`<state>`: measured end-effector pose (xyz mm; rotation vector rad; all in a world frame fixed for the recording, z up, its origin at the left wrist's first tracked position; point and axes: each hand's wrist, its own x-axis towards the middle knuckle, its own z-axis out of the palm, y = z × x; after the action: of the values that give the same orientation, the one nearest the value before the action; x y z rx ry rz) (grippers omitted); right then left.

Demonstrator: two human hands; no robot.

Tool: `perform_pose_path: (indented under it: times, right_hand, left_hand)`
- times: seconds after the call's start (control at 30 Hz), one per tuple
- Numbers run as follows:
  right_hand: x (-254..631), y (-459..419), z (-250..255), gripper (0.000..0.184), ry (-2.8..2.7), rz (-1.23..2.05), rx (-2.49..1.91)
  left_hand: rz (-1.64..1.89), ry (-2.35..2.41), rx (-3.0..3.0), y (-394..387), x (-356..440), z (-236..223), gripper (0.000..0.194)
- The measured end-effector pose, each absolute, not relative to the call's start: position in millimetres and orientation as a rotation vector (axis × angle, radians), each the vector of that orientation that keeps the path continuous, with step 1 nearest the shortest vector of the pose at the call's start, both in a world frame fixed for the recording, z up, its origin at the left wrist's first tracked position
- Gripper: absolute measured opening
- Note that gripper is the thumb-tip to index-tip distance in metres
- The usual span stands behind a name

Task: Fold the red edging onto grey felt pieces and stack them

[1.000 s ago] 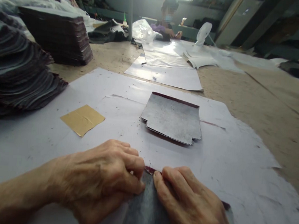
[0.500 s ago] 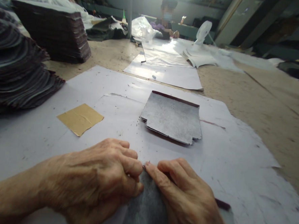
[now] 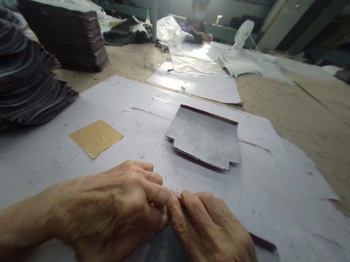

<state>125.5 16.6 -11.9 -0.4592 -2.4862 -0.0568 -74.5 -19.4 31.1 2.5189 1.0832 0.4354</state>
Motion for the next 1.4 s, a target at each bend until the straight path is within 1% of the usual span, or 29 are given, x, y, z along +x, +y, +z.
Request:
perform_pose_path:
  times: [0.03,0.1,0.17,0.23,0.33,0.47,0.57,0.63,0.73,0.8,0.97,1.07,1.1,1.17,1.23,1.33,1.4]
  right_hand:
    - [126.0,17.0,-11.0,0.03,-2.486,-0.014,-0.462]
    - [129.7,18.9,-7.7,0.032,-2.517,0.168,-0.482]
    - [135.8,21.2,-3.8,0.037,-2.484,0.366,-0.567]
    - [142.0,22.6,-1.0,0.04,-2.399,0.445,-0.663]
    - [146.8,21.8,0.4,0.039,-2.376,0.353,-0.621]
    - [141.0,15.4,-1.9,0.034,-2.533,0.144,-0.436]
    - [134.2,11.1,-3.0,0.033,-2.616,0.019,-0.396]
    - [133.4,11.3,-2.0,0.033,-2.598,0.106,-0.429]
    - [139.1,15.6,0.2,0.032,-2.452,0.411,-0.583]
    - [144.2,18.3,0.5,0.032,-2.365,0.508,-0.658]
    - [148.3,19.7,-1.9,0.03,-2.33,0.412,-0.683]
    - [146.7,19.2,-1.7,0.029,-2.343,0.323,-0.679]
    - [146.0,19.1,-1.2,0.029,-2.349,0.297,-0.662]
    - [144.4,19.0,0.1,0.028,-2.336,0.265,-0.684]
    - [143.0,19.3,1.2,0.023,-2.312,0.251,-0.805]
    - [141.5,19.4,2.0,0.01,-2.338,0.285,-1.021]
    - [141.0,19.1,2.5,0.005,-2.355,0.364,-1.1]
  left_hand:
    - [0.358,1.043,2.489,-19.1,-74.9,31.6,0.006]
    - [0.257,0.993,2.432,-18.7,-75.8,32.2,0.009]
    - [0.272,0.996,2.411,-18.5,-76.5,32.6,0.015]
    - [0.294,0.989,2.402,-18.5,-77.0,32.9,0.022]
    - [0.313,0.967,2.393,-18.4,-77.2,33.3,0.024]
    - [0.315,0.984,2.403,-17.7,-76.7,34.7,0.021]
    - [0.349,0.979,2.358,-16.4,-77.2,35.0,0.021]
    - [0.435,0.961,2.283,-14.7,-78.1,33.4,0.019]
    - [0.573,0.908,2.149,-10.7,-79.4,29.0,0.017]
    - [0.595,0.898,2.116,-8.7,-79.8,26.5,0.017]
    - [0.559,0.902,2.196,-11.0,-79.3,26.5,0.016]
    - [0.553,0.97,2.181,-12.8,-78.4,26.0,0.011]
    - [0.579,1.026,2.163,-12.3,-77.7,24.8,0.009]
    - [0.694,1.168,2.135,-10.0,-75.6,21.2,0.011]
    - [0.822,1.302,2.149,-6.9,-72.4,17.0,0.014]
    - [0.924,1.376,2.239,-3.7,-66.9,12.4,0.006]
    - [0.962,1.395,2.27,-3.1,-64.2,10.6,0.007]
